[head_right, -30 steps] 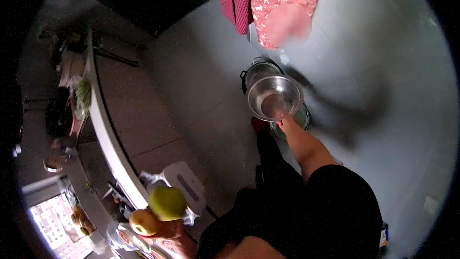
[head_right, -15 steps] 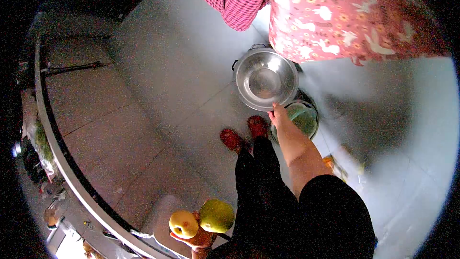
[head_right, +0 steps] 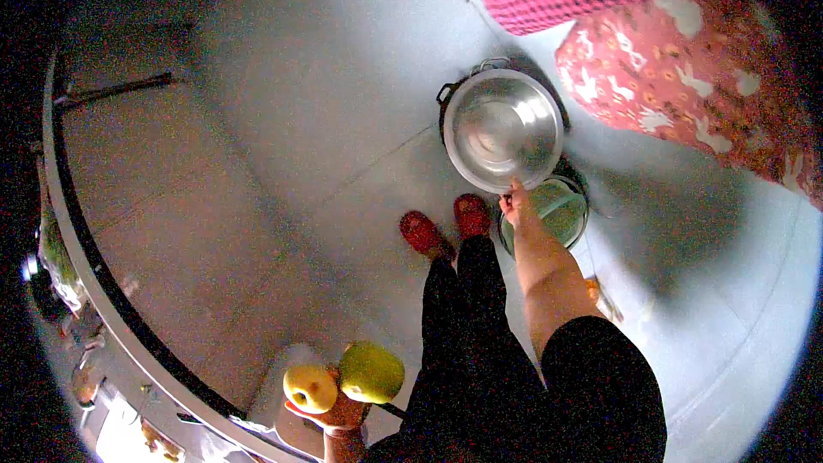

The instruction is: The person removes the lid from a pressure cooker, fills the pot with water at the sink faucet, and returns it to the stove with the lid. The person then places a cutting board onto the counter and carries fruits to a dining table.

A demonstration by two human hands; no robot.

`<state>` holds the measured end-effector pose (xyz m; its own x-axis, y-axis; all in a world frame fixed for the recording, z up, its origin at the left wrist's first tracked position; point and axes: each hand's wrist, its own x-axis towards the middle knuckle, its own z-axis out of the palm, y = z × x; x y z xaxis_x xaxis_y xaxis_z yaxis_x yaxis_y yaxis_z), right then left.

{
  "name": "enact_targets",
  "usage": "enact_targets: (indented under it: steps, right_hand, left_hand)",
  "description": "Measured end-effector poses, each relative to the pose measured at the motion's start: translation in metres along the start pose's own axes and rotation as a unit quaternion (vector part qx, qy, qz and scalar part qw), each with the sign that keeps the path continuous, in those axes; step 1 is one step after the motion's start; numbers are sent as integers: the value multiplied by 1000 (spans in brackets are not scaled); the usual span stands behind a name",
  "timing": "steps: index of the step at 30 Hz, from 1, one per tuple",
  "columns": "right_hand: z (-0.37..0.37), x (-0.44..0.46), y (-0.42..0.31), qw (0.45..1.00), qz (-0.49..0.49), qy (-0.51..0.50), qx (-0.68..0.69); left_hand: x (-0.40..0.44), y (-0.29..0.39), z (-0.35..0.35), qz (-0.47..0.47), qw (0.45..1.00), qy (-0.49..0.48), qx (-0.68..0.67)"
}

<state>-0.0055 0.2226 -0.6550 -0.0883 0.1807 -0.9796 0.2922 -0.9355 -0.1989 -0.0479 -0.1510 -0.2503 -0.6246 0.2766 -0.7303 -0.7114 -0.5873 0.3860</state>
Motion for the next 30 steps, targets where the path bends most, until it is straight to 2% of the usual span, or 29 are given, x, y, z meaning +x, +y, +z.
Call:
enact_targets:
  steps: [1, 3, 6, 7, 9, 10, 12, 13, 15, 19, 21, 23, 26, 30]
  right_hand:
    - [1, -1, 2, 1000, 4, 0, -8]
    - [9, -11, 0, 999, 7, 8, 35]
    - [29, -44, -8, 995, 44, 19, 91]
    - [37, -58, -10, 995, 45, 19, 84]
    - [41, -84, -6, 987, 79, 136, -31]
    - [42, -96, -4, 987, 82, 135, -38]
    - [41, -119, 8, 951, 65, 67, -294]
    - [57, -152, 5, 934, 83, -21, -346]
    - [131, -259, 4, 893, 54, -148, -422]
    - [241, -433, 6, 776, 72, -448, -439]
    - [276, -480, 3, 738, 50, -542, -399]
    - [319, -508, -7, 731, 39, -588, -343]
    - [384, -536, -43, 726, 24, -605, -327]
    - [473, -551, -103, 688, -11, -643, -336]
  left_hand:
    - [-3, 1, -5, 3, 1000, 11, 6]
    - [6, 8, 11, 8, 997, 18, -76]
    - [7, 24, 18, 34, 996, 8, -80]
    - [2, 30, 21, 47, 996, 5, -69]
    - [-8, 52, 34, 46, 995, 40, -81]
    - [-11, 61, 38, 63, 993, 39, -92]
    - [-16, 84, 50, 75, 991, 14, -106]
    - [-18, 97, 56, 72, 991, -10, -108]
    - [-21, 127, 62, 94, 988, -66, -99]
    - [-7, 191, 104, 167, 969, -181, -15]
    - [2, 213, 139, 206, 965, -163, 5]
    - [14, 241, 170, 210, 958, -195, 20]
    - [47, 278, 206, 228, 943, -234, 55]
    - [86, 328, 274, 266, 935, -195, 131]
